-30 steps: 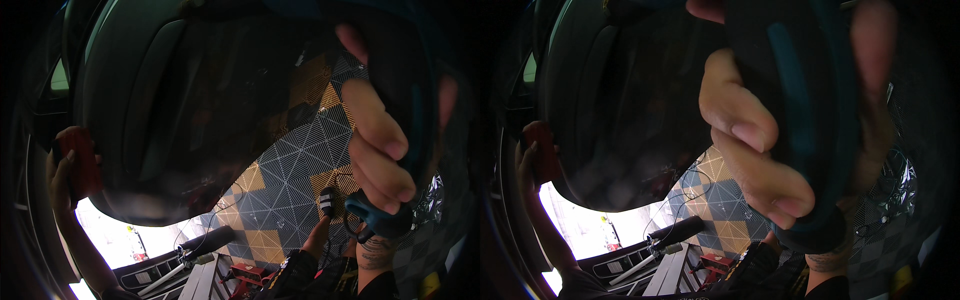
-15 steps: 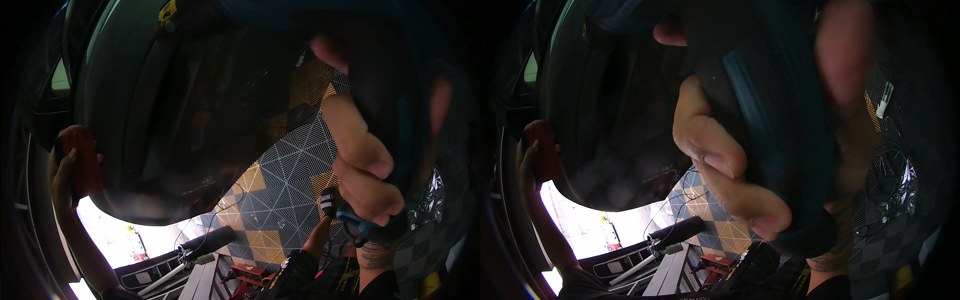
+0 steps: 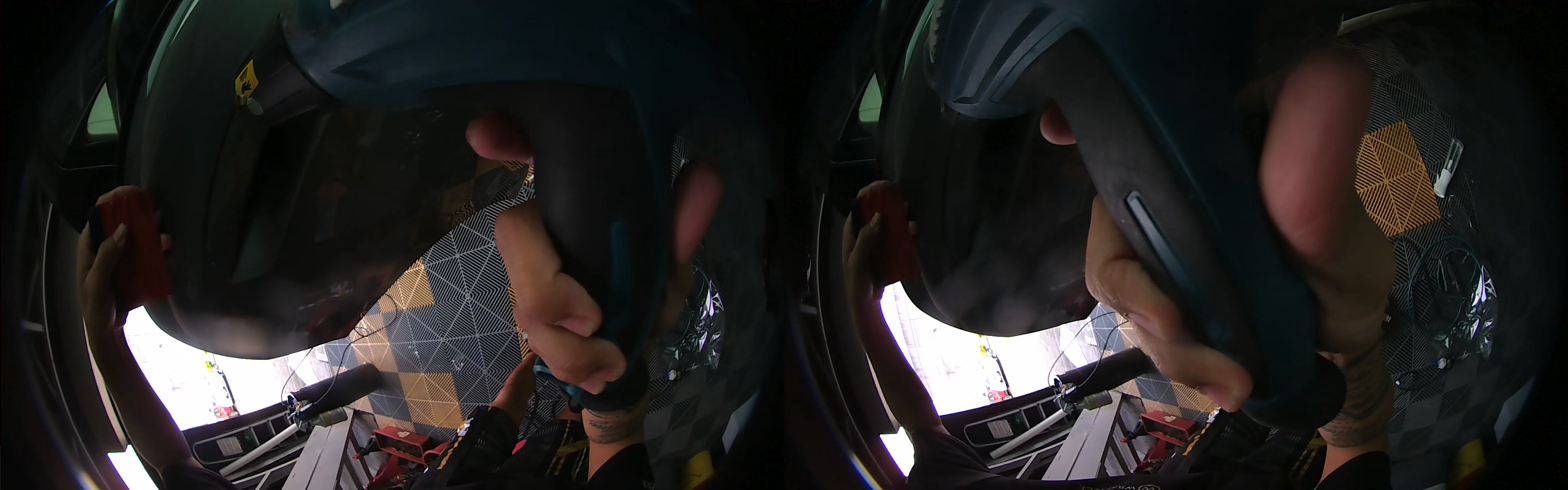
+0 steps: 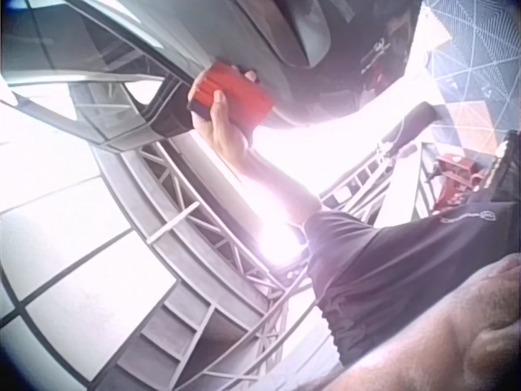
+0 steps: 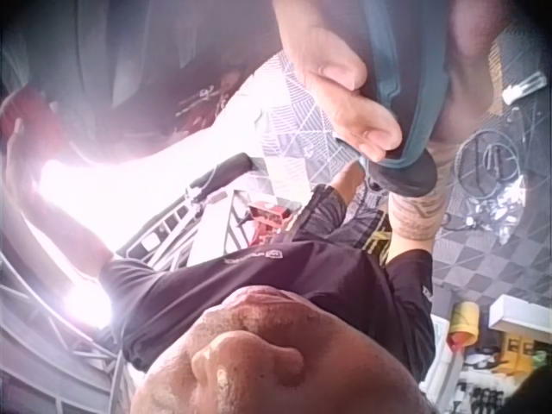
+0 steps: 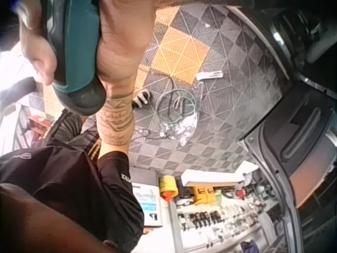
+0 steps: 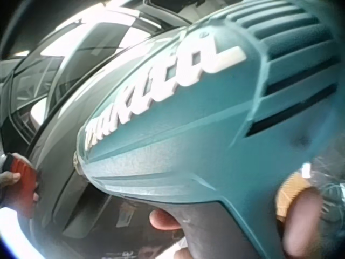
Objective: The person applies a vinyl wrap to the exterior of a car door, using a heat gun to soften the material and a squeegee to smooth it into place. They work along the edges and contours of the door, ensuring the wrap adheres tightly without bubbles.
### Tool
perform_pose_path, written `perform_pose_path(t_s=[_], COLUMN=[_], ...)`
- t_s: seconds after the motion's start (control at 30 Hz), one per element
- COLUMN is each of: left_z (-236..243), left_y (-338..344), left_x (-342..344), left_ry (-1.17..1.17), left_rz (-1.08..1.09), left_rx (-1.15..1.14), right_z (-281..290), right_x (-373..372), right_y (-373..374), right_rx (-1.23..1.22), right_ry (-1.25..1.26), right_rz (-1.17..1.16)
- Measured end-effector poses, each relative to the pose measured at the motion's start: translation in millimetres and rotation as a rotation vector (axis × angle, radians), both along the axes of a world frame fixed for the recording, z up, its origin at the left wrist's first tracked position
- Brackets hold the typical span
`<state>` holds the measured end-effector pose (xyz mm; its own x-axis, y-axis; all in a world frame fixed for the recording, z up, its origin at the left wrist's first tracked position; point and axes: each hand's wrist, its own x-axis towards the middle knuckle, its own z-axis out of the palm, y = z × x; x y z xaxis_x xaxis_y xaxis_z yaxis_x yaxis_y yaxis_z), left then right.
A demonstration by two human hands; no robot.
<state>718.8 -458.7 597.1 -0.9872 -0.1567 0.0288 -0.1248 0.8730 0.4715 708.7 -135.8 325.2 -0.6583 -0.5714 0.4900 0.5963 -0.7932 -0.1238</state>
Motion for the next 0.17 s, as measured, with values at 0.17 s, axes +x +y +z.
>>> perform_pose_path(t_s=[0.17], left_z=[9.0], left_y=[-2.3], left_x=[0.2], left_ry=[-0.034], left_rz=[-0.081], left_rx=[-0.079], right_z=[4.3], right_x=[1.6], right_y=[-7.6], right_rx=[-0.127], right_ry=[-0.05], right_rz=[-0.065])
